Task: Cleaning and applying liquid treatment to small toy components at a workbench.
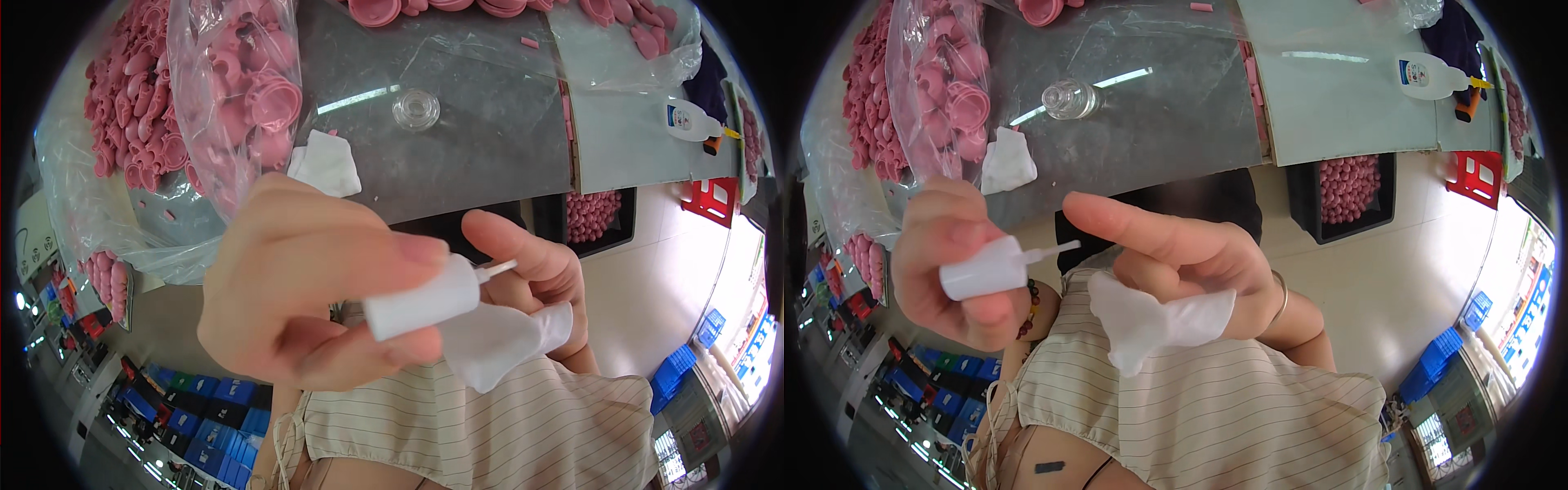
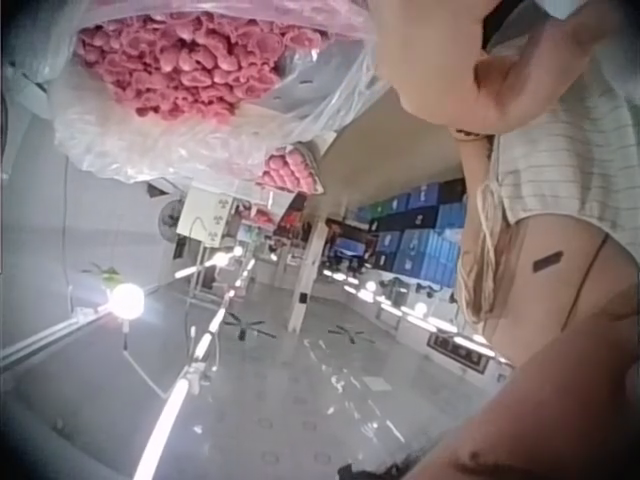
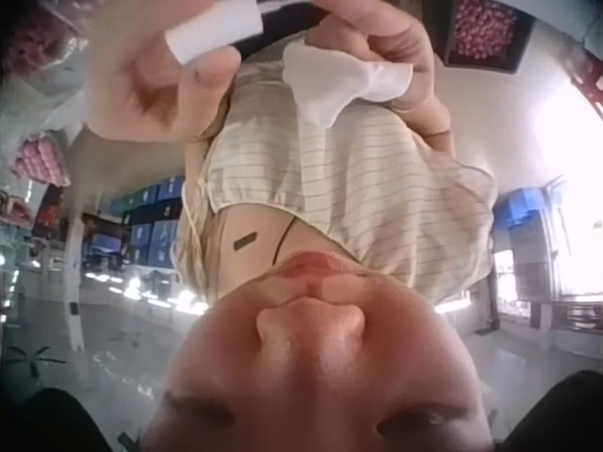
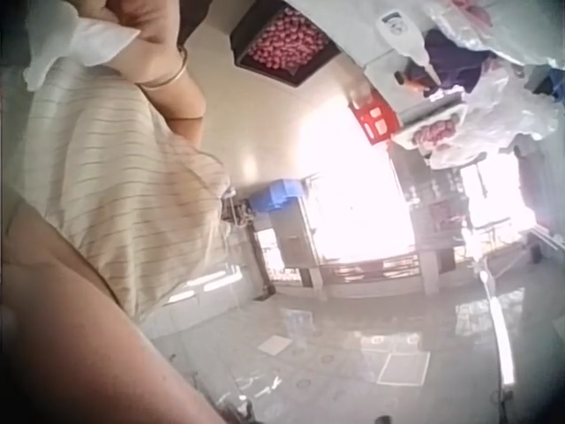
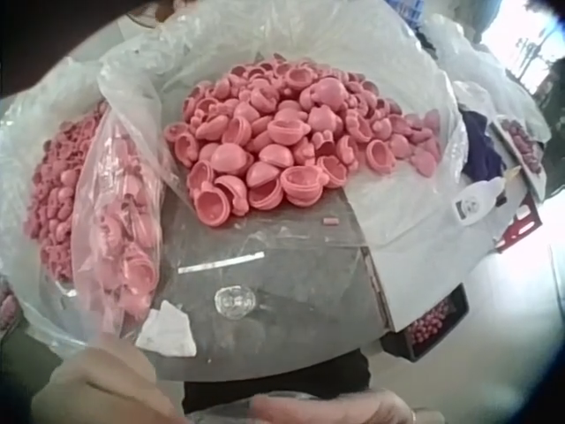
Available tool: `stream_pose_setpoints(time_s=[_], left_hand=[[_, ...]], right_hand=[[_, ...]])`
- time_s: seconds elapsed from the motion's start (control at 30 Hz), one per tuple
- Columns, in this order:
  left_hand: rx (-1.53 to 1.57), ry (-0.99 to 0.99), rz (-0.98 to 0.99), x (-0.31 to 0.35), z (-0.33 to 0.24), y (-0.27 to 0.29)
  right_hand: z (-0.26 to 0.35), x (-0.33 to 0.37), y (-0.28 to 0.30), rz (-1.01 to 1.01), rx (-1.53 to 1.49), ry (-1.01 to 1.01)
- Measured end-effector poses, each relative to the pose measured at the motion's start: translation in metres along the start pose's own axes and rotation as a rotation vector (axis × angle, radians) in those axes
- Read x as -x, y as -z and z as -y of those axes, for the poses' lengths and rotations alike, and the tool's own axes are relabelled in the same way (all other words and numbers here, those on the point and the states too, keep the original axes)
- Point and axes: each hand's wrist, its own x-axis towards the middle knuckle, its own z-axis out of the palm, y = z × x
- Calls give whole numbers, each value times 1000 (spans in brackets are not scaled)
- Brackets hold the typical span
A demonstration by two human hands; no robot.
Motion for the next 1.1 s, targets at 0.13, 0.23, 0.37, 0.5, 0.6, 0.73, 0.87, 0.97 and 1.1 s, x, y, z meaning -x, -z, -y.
stream_pose_setpoints(time_s=[0.13, 0.23, 0.37, 0.5, 0.6, 0.73, 0.87, 0.97, 1.1], left_hand=[[-100, 49, 112, 0, -6, -1], [-155, 86, 115, 0, -10, 1], [-164, 122, 51, 2, -9, 4], [-110, 95, 150, -1, -15, 6], [-169, 135, 122, 0, -13, 2], [-143, 135, 93, 0, -13, 7], [-150, 102, 195, -1, -12, 4], [-203, 172, 145, -3, -18, 7], [-198, 118, 58, 3, -9, 11]], right_hand=[[2, -1, 4, 75, 188, 73], [2, -1, 3, 88, 251, 61], [-3, -2, 4, 92, 180, 124], [-1, -2, 3, 90, 190, 88], [1, -2, 5, 122, 261, 71], [-1, -4, 3, 89, 263, 77], [7, -2, 7, 76, 405, -4], [3, -6, 6, 150, 393, 85], [1, -3, 5, 107, 342, 87]])
